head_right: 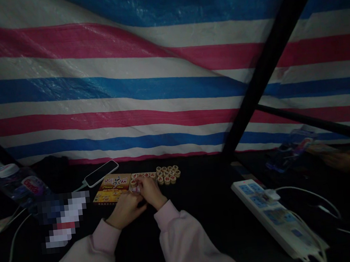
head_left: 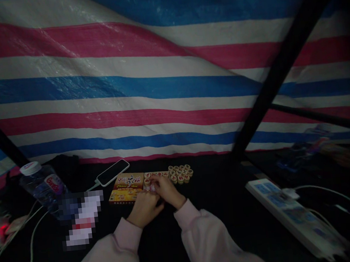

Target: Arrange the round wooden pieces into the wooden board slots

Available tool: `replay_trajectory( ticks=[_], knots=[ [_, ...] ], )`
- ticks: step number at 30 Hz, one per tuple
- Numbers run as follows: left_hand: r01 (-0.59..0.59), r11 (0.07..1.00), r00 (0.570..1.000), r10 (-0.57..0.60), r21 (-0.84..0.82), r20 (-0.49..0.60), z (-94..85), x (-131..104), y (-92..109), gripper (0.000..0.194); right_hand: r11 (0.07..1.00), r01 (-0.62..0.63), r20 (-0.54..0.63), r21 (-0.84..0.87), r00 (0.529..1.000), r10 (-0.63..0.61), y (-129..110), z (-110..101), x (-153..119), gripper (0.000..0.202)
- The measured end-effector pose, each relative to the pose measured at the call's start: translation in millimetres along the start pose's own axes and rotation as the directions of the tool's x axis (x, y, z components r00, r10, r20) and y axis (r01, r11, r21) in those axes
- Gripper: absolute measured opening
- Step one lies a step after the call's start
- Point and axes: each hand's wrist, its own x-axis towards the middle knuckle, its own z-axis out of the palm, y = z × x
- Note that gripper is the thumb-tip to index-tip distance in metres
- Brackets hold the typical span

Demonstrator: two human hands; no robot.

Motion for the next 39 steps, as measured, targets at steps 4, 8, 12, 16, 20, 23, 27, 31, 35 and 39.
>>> replay_trajectory(
  ticks=[4, 8, 12, 16, 20, 23, 27, 31, 35, 39],
  knots=[
    [-0.004, 1.0, 1.0, 0.003, -0.016, -0.02, 0.3, -0.8, 0.3, 0.029, 0.995, -0.042, -0.054, -0.085, 0.998, 0.038, -5.5, -28.9, 1.7, 0.032],
    [-0.033, 0.997, 0.999, 0.029, -0.075, -0.046, -0.8, -2.7, 0.2, 0.024, 0.951, -0.169, -0.092, -0.261, 0.984, 0.149, -7.3, -72.6, -5.3, 0.034],
    [-0.039, 0.993, 0.995, 0.028, -0.113, -0.091, 1.3, -3.9, -1.0, 0.023, 0.849, -0.335, -0.088, -0.409, 0.94, 0.328, 5.1, -104.5, -19.9, 0.032],
    [-0.031, 0.992, 0.994, 0.018, -0.124, -0.104, 6.0, -3.5, -2.5, 0.023, 0.78, -0.407, -0.089, -0.476, 0.904, 0.417, 24.7, -110.5, -32.6, 0.022],
    [-0.023, 0.99, 0.995, 0.009, -0.14, -0.099, 10.3, -3.2, -4.8, 0.025, 0.786, -0.392, -0.108, -0.479, 0.914, 0.39, 37.5, -100.1, -37.3, 0.019],
    [-0.023, 0.987, 0.996, 0.01, -0.157, -0.085, 11.7, -3.0, -6.3, 0.027, 0.786, -0.395, -0.148, -0.476, 0.917, 0.37, 42.2, -91.2, -35.6, 0.015],
    [-0.024, 0.986, 0.997, 0.012, -0.162, -0.075, 11.4, -2.0, -7.1, 0.027, 0.804, -0.4, -0.168, -0.44, 0.916, 0.363, 46.8, -84.8, -33.2, 0.014],
    [-0.02, 0.986, 0.997, 0.008, -0.168, -0.071, 12.2, -1.1, -7.4, 0.027, 0.82, -0.402, -0.17, -0.408, 0.916, 0.364, 44.7, -88.3, -34.6, 0.015],
    [-0.022, 0.985, 0.997, 0.009, -0.169, -0.075, 12.3, -1.6, -7.2, 0.026, 0.852, -0.394, -0.237, -0.343, 0.915, 0.328, 29.2, -89.8, -30.0, 0.015],
    [-0.037, 0.983, 0.997, 0.023, -0.178, -0.079, 9.1, -2.3, -6.3, 0.023, 0.957, -0.205, -0.218, -0.207, 0.963, 0.159, 12.8, -62.2, -16.0, 0.019]
  ],
)
